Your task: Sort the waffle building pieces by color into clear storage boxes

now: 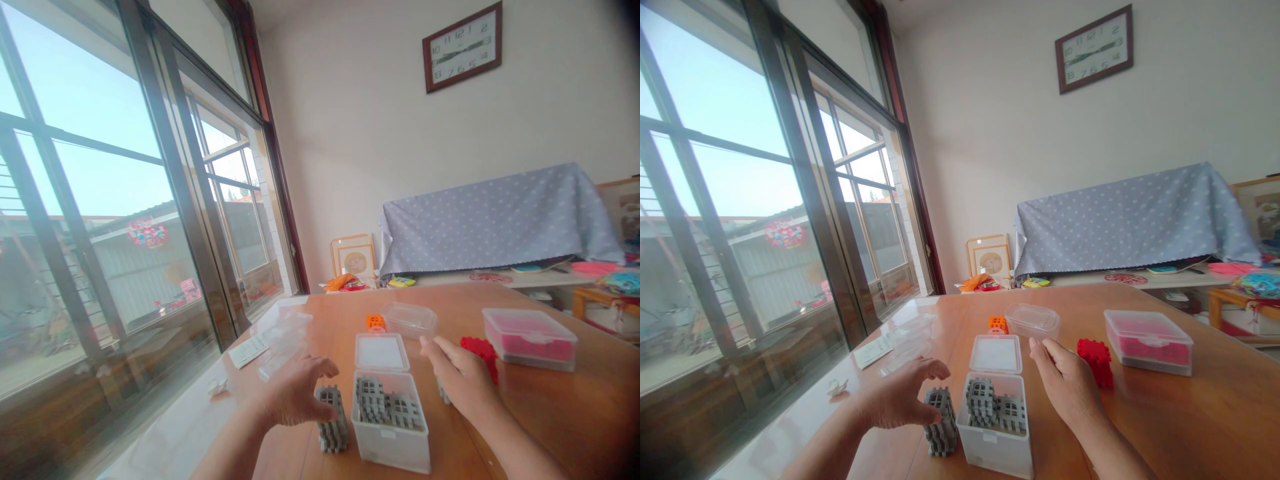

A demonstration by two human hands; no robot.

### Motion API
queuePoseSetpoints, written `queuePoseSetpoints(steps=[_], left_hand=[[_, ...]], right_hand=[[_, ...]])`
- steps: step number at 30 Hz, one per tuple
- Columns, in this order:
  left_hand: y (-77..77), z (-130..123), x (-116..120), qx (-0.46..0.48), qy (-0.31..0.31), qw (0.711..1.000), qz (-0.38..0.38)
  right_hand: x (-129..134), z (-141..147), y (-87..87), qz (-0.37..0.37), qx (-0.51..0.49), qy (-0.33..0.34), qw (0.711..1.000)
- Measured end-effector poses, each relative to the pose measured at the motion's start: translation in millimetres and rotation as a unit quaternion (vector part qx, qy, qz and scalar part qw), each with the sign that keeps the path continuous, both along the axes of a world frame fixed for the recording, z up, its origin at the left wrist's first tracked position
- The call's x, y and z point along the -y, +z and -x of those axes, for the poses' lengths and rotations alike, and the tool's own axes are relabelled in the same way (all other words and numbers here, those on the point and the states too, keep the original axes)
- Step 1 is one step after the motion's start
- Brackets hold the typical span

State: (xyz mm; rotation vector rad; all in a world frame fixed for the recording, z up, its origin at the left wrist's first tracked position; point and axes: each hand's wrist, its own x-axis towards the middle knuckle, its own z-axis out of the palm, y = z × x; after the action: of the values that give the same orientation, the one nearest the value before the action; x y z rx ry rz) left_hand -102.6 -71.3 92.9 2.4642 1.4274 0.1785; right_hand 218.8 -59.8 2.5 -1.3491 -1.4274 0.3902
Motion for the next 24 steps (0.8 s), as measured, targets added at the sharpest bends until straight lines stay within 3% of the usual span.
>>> queuePoseSetpoints(steps=[9,15,20,24], left_hand=[[-20.6,1,-7,0.013,-0.008,1.000,-0.023],[-15.1,-3,-6,0.054,-0.012,0.998,-0.042],[-5.6,-33,-4,0.132,-0.030,0.988,-0.079],[1.8,-71,0,0.158,-0.071,0.983,-0.053]], right_hand=[[-1,-1,-1.5,-0.009,-0.001,0.007,1.000],[-3,0,-2.5,-0.009,-0.001,0.008,1.000],[-8,-1,-7.9,-0.020,0.002,0.002,1.000],[-4,-1,-3.4,-0.026,0.003,-0.004,1.000]])
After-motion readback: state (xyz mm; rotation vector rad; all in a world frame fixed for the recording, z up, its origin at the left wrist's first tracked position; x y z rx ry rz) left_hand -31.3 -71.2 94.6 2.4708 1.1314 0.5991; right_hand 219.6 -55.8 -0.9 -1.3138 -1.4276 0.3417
